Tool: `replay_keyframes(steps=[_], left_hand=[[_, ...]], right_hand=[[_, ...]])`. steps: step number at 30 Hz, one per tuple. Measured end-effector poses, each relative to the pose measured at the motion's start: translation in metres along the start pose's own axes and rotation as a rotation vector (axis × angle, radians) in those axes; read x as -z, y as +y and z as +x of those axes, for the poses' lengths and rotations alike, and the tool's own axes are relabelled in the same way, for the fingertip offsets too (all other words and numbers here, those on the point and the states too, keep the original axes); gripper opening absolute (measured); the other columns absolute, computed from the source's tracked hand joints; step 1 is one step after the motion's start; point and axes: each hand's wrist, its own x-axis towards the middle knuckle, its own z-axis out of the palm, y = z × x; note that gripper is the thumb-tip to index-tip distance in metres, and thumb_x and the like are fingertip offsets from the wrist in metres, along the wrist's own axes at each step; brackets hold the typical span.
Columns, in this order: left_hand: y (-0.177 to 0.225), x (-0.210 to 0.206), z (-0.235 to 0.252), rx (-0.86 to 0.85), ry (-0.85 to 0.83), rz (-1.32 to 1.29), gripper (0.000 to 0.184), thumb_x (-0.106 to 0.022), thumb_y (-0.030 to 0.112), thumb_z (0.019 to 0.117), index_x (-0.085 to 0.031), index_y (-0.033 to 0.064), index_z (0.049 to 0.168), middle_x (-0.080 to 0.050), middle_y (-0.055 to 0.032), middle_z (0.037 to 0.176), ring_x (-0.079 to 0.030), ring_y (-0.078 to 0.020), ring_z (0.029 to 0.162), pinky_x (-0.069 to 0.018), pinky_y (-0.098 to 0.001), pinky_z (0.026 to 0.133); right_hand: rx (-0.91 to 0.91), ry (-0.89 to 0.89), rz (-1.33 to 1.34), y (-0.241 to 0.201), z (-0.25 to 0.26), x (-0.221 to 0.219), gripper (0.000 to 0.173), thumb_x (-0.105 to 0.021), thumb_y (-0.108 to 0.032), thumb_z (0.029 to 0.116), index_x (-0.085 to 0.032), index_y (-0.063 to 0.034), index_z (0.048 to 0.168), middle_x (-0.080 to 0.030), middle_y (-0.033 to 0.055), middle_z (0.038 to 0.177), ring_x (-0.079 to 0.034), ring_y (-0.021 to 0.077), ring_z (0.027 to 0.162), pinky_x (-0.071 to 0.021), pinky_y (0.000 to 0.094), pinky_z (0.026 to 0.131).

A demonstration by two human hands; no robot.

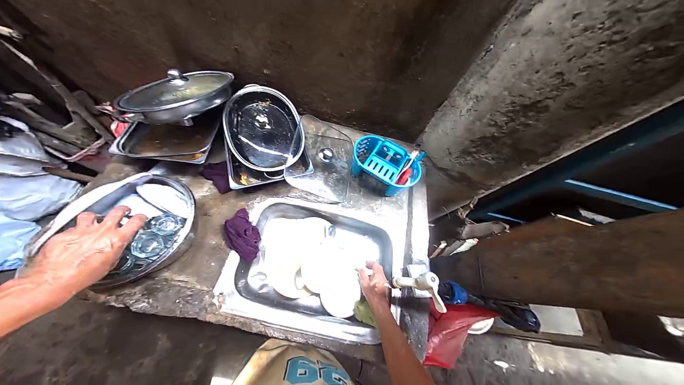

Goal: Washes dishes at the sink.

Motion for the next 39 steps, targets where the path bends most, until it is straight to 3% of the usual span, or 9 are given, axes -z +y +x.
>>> replay_keyframes(steps=[3,8,15,20,23,26,31,34,39], left_hand=[[-0.009,0.007,0.013,-0.030,-0.096,-0.025,0.066,-0.079,0.008,0.0840,-0.054,0.0145,0.145,-0.049,-0.0229,0.147,-0.050,-0.0541,0.128,-0.0563,-0.0624,0.079],[-0.020,0.006,0.020,-0.081,-0.147,-0.021,0.079,-0.083,0.013,0.0826,-0.046,0.0164,0.153,-0.048,-0.0208,0.150,-0.051,-0.0519,0.129,-0.0558,-0.0624,0.082],[-0.005,0.032,-0.005,-0.167,0.020,-0.174,0.084,-0.085,0.016,0.0826,-0.042,0.0038,0.154,-0.038,-0.0276,0.157,-0.040,-0.0538,0.141,-0.0464,-0.0678,0.101],[0.103,0.054,-0.033,-0.339,0.212,-0.673,0.049,-0.050,0.037,0.1039,-0.060,0.0045,0.138,-0.059,-0.0216,0.141,-0.057,-0.0414,0.131,-0.0459,-0.0616,0.107],[0.233,0.038,-0.043,-0.564,0.140,-1.078,0.037,-0.053,0.025,0.1028,-0.070,0.0032,0.127,-0.068,-0.0148,0.132,-0.063,-0.0280,0.126,-0.0491,-0.0484,0.109],[0.343,0.025,-0.024,-0.712,-0.292,-1.199,0.061,-0.054,0.046,0.1029,-0.051,0.0048,0.148,-0.056,-0.0152,0.148,-0.054,-0.0261,0.137,-0.0421,-0.0461,0.115],[0.430,-0.006,0.001,-0.331,-0.728,-1.933,0.073,-0.072,0.045,0.0891,-0.048,0.0026,0.144,-0.066,-0.0133,0.124,-0.066,-0.0202,0.108,-0.0559,-0.0399,0.095],[0.426,-0.022,0.008,-0.095,-0.902,-2.138,0.057,-0.047,0.037,0.1079,-0.032,0.0097,0.156,-0.067,-0.0178,0.118,-0.072,-0.0304,0.092,-0.0622,-0.0459,0.073],[0.423,-0.023,0.017,0.092,-0.971,-2.289,0.056,-0.024,0.051,0.1110,-0.050,0.0096,0.137,-0.070,-0.0182,0.106,-0.072,-0.0342,0.084,-0.0618,-0.0473,0.063]], right_hand=[[-0.053,-0.065,0.166,0.004,0.014,-0.008,0.033,-0.060,-0.025,0.1026,-0.067,0.0001,0.123,-0.070,0.0205,0.115,-0.069,0.0295,0.107,-0.0526,0.0495,0.098],[-0.161,-0.164,0.593,0.005,0.017,-0.001,0.022,-0.058,-0.024,0.1052,-0.065,-0.0029,0.102,-0.065,0.0075,0.074,-0.059,0.0134,0.053,-0.0505,0.0286,0.048],[0.043,-0.022,0.426,0.005,-0.022,0.040,0.026,-0.053,-0.021,0.1067,-0.064,0.0010,0.116,-0.071,0.0152,0.102,-0.072,0.0215,0.086,-0.0609,0.0382,0.073],[0.244,0.171,0.318,0.010,-0.051,0.048,0.027,-0.065,-0.020,0.0995,-0.071,0.0045,0.110,-0.073,0.0152,0.101,-0.069,0.0181,0.099,-0.0539,0.0377,0.096],[0.065,0.072,0.550,-0.001,-0.061,0.053,0.025,-0.059,-0.015,0.1035,-0.064,0.0069,0.115,-0.071,0.0118,0.093,-0.070,0.0132,0.079,-0.0608,0.0299,0.074],[-0.020,-0.073,0.592,-0.014,-0.061,0.057,0.022,-0.053,-0.014,0.1066,-0.062,0.0057,0.112,-0.068,0.0099,0.083,-0.066,0.0140,0.066,-0.0586,0.0300,0.062],[0.209,-0.047,0.444,-0.005,-0.060,0.060,0.032,-0.050,-0.019,0.1064,-0.063,0.0050,0.123,-0.071,0.0119,0.105,-0.071,0.0142,0.083,-0.0611,0.0308,0.076],[0.220,-0.197,-0.257,0.008,-0.073,0.071,0.051,-0.046,-0.034,0.1064,-0.057,0.0021,0.141,-0.057,0.0233,0.144,-0.057,0.0347,0.132,-0.0453,0.0510,0.111],[0.196,-0.467,-0.835,0.015,-0.074,0.037,0.049,-0.052,-0.037,0.1041,-0.055,-0.0088,0.144,-0.057,0.0237,0.142,-0.050,0.0431,0.136,-0.0346,0.0618,0.113]])
